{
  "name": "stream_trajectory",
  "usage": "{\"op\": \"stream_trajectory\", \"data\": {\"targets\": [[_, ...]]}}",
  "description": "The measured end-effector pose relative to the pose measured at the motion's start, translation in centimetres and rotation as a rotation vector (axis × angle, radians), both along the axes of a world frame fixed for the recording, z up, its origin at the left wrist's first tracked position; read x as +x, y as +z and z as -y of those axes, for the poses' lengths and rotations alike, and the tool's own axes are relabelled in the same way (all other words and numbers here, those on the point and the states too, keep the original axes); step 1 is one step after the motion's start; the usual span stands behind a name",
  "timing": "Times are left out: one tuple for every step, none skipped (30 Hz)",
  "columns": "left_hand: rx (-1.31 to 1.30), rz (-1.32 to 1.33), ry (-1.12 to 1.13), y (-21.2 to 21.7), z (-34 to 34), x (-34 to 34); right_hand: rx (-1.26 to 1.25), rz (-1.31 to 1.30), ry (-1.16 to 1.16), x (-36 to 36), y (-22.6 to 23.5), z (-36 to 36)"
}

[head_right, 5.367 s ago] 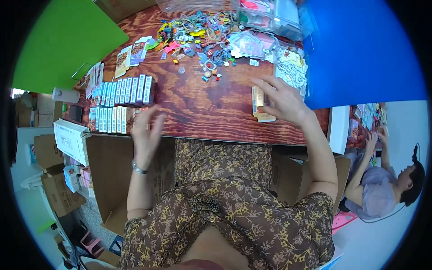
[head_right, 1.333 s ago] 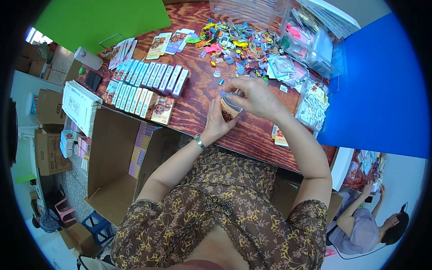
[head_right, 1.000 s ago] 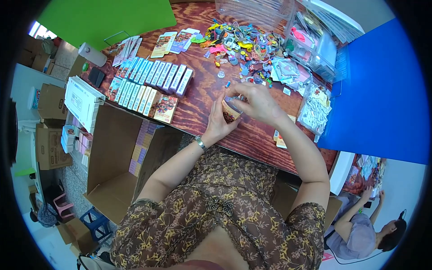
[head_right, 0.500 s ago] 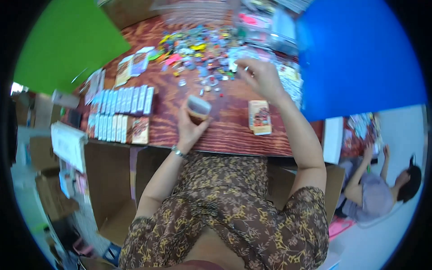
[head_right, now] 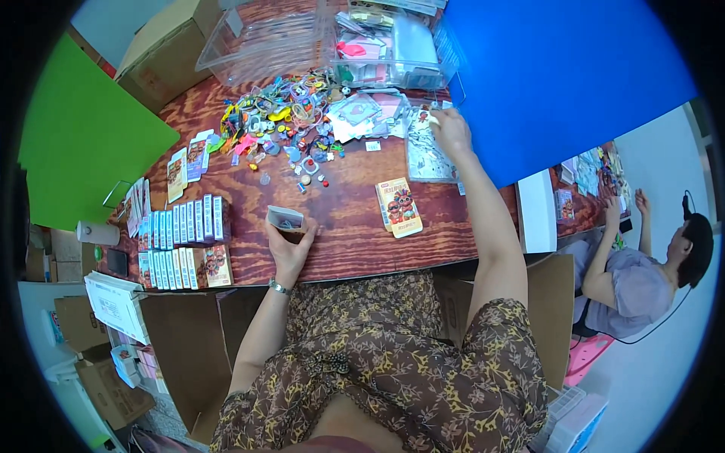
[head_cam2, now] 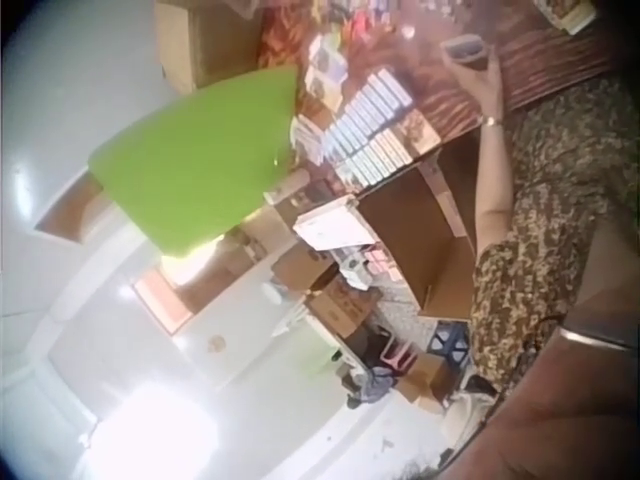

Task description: Sorting small colorful toy components and stickers from a pile into organized groups on a workbench and into small packets.

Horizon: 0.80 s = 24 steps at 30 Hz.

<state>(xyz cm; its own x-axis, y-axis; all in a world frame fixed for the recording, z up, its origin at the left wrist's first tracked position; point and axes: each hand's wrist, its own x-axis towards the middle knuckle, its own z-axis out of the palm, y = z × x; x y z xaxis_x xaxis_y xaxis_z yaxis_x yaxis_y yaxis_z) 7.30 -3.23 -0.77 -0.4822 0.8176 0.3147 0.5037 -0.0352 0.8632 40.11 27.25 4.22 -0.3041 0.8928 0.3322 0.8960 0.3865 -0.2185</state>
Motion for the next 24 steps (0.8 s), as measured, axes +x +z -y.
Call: {"op": "stream_trajectory", "data": {"targets": [[0.010, 0.002, -0.001, -0.1, 0.0, 0.0, -0.020, 0.055, 0.042, -0.7, 0.1, 0.0], [0.021, 0.005, -0.003, -0.1, 0.0, 0.0, -0.017, 0.051, 0.042, -1.5, 0.1, 0.1], [0.023, -0.011, 0.002, -0.1, 0.0, 0.1, -0.019, 0.076, -0.032, -2.4, 0.0, 0.2], [0.026, -0.014, 0.004, -0.1, -0.1, 0.0, -0.022, 0.100, -0.106, -3.0, 0.1, 0.2], [0.012, 0.004, -0.001, -0.2, -0.1, 0.1, -0.098, 0.139, -0.166, -3.5, 0.3, -0.2], [-0.002, 0.022, -0.007, -0.2, -0.1, 0.1, -0.096, 0.138, -0.162, -3.8, 0.3, -0.3], [0.000, 0.021, -0.003, -0.3, 0.0, 0.1, -0.137, 0.134, -0.223, -4.2, 0.4, -0.4], [-0.002, 0.013, 0.000, -0.2, 0.0, 0.1, -0.178, 0.129, -0.285, -4.5, 0.4, -0.5], [-0.004, 0.006, 0.004, -0.2, 0.0, 0.1, -0.178, 0.128, -0.281, -4.6, 0.2, -0.5], [-0.004, 0.005, 0.007, -0.1, 0.0, 0.1, -0.162, 0.096, -0.294, -4.7, 0.0, -0.3], [-0.005, -0.005, 0.011, 0.1, 0.0, 0.2, -0.147, 0.065, -0.310, -4.6, -0.4, -0.2], [-0.007, -0.014, 0.014, 0.2, 0.0, 0.3, -0.147, 0.065, -0.312, -4.4, -0.7, -0.3], [-0.007, -0.012, 0.012, 0.4, 0.0, 0.3, -0.078, 0.091, -0.269, -4.0, -0.8, -0.5], [0.001, -0.020, 0.010, 0.6, -0.1, 0.3, -0.012, 0.116, -0.224, -3.8, -0.9, -0.5], [0.010, -0.028, 0.007, 0.8, -0.1, 0.3, -0.014, 0.118, -0.226, -3.5, -0.9, -0.5], [0.007, -0.026, 0.004, 0.8, 0.0, 0.4, 0.011, 0.090, -0.185, -3.0, -0.9, -0.4], [0.003, -0.026, 0.015, 0.8, 0.0, 0.4, 0.038, 0.061, -0.141, -2.8, -0.6, -0.4], [-0.002, -0.027, 0.026, 0.8, 0.0, 0.4, 0.035, 0.063, -0.143, -2.3, -0.3, -0.3], [-0.004, -0.025, 0.023, 0.7, 0.0, 0.3, -0.012, -0.053, -0.099, -1.6, 0.2, -0.3], [0.002, -0.028, 0.017, 0.6, 0.0, 0.3, -0.059, -0.169, -0.054, -1.1, 0.8, -0.1], [0.007, -0.032, 0.012, 0.4, 0.0, 0.2, -0.031, -0.217, 0.010, -0.7, 1.3, 0.2], [0.005, -0.030, 0.011, 0.3, 0.0, 0.1, -0.033, -0.215, 0.009, -0.4, 1.7, 0.5], [0.005, -0.022, 0.008, 0.3, 0.0, 0.1, -0.252, -0.300, 0.113, -0.1, 2.2, 1.0], [0.005, -0.015, 0.006, 0.3, 0.1, 0.1, -0.472, -0.385, 0.217, 0.1, 2.6, 1.6]]}}
